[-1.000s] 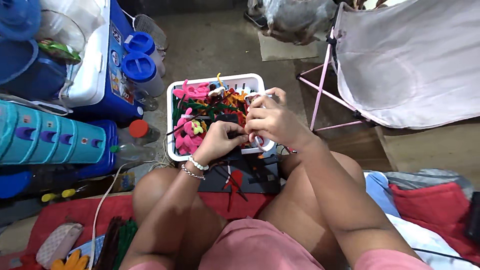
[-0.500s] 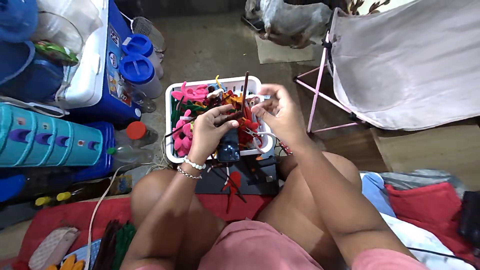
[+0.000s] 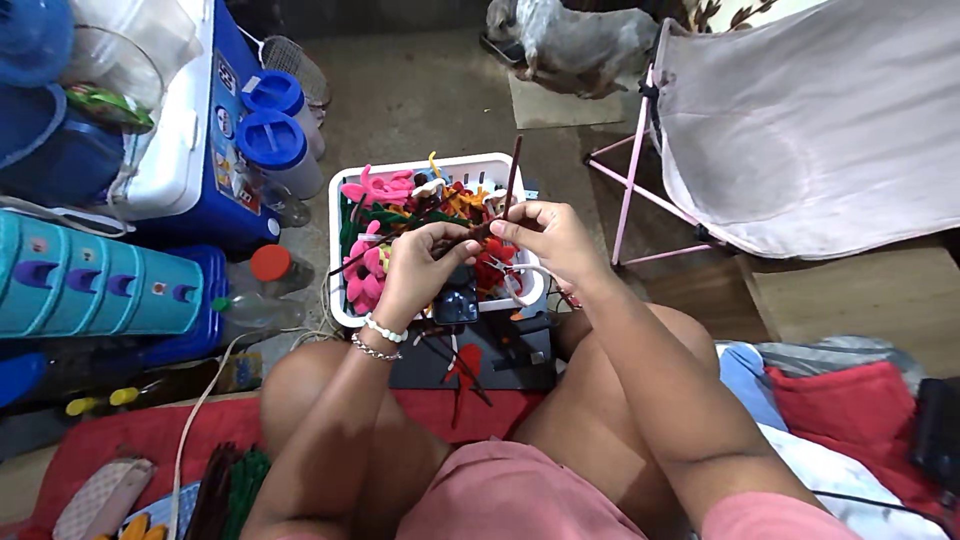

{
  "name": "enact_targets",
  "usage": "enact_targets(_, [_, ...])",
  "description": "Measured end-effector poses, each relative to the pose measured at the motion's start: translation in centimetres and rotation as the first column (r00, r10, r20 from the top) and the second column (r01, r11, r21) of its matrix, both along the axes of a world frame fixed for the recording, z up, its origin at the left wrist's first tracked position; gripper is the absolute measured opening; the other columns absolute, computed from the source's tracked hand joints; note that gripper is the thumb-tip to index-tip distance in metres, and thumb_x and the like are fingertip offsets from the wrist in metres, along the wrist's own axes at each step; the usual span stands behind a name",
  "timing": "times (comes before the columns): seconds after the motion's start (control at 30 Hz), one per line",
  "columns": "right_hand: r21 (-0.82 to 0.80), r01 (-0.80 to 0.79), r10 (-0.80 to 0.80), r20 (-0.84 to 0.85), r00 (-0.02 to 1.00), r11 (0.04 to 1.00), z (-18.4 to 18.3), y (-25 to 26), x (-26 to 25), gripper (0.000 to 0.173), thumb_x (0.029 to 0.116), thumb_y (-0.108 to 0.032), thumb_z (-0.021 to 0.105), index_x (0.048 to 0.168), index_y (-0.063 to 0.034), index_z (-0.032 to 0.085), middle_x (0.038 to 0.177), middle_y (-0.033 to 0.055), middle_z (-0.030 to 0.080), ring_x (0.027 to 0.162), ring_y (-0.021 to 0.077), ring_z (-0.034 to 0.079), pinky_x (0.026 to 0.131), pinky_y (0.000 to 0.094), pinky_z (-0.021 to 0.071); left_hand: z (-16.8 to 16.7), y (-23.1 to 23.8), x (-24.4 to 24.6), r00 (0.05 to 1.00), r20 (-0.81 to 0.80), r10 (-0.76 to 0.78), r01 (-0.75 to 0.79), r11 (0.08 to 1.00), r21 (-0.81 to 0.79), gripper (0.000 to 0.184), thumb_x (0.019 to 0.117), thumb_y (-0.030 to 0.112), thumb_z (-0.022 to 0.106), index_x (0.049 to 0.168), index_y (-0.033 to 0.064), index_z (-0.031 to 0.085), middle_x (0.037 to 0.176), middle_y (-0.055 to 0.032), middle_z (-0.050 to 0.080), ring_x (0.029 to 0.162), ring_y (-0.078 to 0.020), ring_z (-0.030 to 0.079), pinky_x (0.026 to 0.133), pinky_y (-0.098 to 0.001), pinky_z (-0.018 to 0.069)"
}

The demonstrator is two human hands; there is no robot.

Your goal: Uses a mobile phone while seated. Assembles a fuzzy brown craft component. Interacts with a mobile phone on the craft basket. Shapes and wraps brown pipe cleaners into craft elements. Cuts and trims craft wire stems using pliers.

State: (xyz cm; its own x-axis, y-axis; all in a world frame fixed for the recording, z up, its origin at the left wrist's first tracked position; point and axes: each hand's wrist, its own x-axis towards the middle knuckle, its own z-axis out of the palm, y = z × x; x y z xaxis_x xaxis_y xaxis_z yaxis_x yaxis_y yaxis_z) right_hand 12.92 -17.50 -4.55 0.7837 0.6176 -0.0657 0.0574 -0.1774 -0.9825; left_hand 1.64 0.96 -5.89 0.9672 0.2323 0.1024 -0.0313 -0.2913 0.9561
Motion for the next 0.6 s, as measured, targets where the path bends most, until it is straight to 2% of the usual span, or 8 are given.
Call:
enact_targets(0.1, [0.031,-0.036,0.037,-0.018,0.999,0.999,-0.1,0.1,-0.1,0.014,0.0944,-0.015,0.075,0.104,-0.005,0.075,0.091,0.0024,0.073,0.079,0.0072,0.067,0.072,0.0239,0.0569,-0.1,-0.1,0.1,1.0,0.017,0.005,-0.006,1.0,0.021,0.011,0.0955,0.012,0.073,0.104,0.0049,0.073,0.088,-0.0026,0.077,0.073,-0.0101,0.074,0.07,-0.027,0.0631])
enact_targets(0.33, [0.047,-0.104,0.104,0.022,0.994,0.993,-0.5,0.3,-0.1,0.009,0.0902,-0.009,0.078,0.098,-0.0047,0.077,0.087,0.0026,0.075,0.073,0.0061,0.067,0.066,0.0223,0.0567,-0.2,0.0,0.0,0.999,0.023,-0.041,0.037,0.99,0.134,0.009,0.0934,0.01,0.075,0.1,0.005,0.075,0.083,-0.0012,0.077,0.069,-0.0087,0.074,0.067,-0.0275,0.0639])
enact_targets(0.47, [0.015,-0.134,0.134,0.006,0.991,0.991,-0.9,0.5,-0.3,0.007,0.0893,-0.009,0.079,0.094,-0.0042,0.077,0.085,0.0039,0.074,0.073,0.0082,0.068,0.067,0.0253,0.0582,-0.4,-0.2,-0.3,0.999,0.025,-0.045,0.039,0.977,0.21,0.007,0.0926,0.008,0.075,0.098,0.0039,0.075,0.082,-0.0014,0.077,0.068,-0.0084,0.073,0.067,-0.0273,0.064])
enact_targets(0.6, [-0.056,-0.109,0.112,0.056,0.992,0.992,-1.1,0.8,-0.4,0.01,0.0871,-0.013,0.082,0.087,-0.0052,0.076,0.078,0.0019,0.072,0.066,0.0061,0.065,0.063,0.0244,0.0557,-0.3,-0.4,-0.5,1.0,0.008,0.01,-0.012,0.964,0.265,0.005,0.0931,0.007,0.074,0.098,0.0041,0.074,0.084,-0.0017,0.076,0.07,-0.0078,0.073,0.069,-0.0272,0.0639])
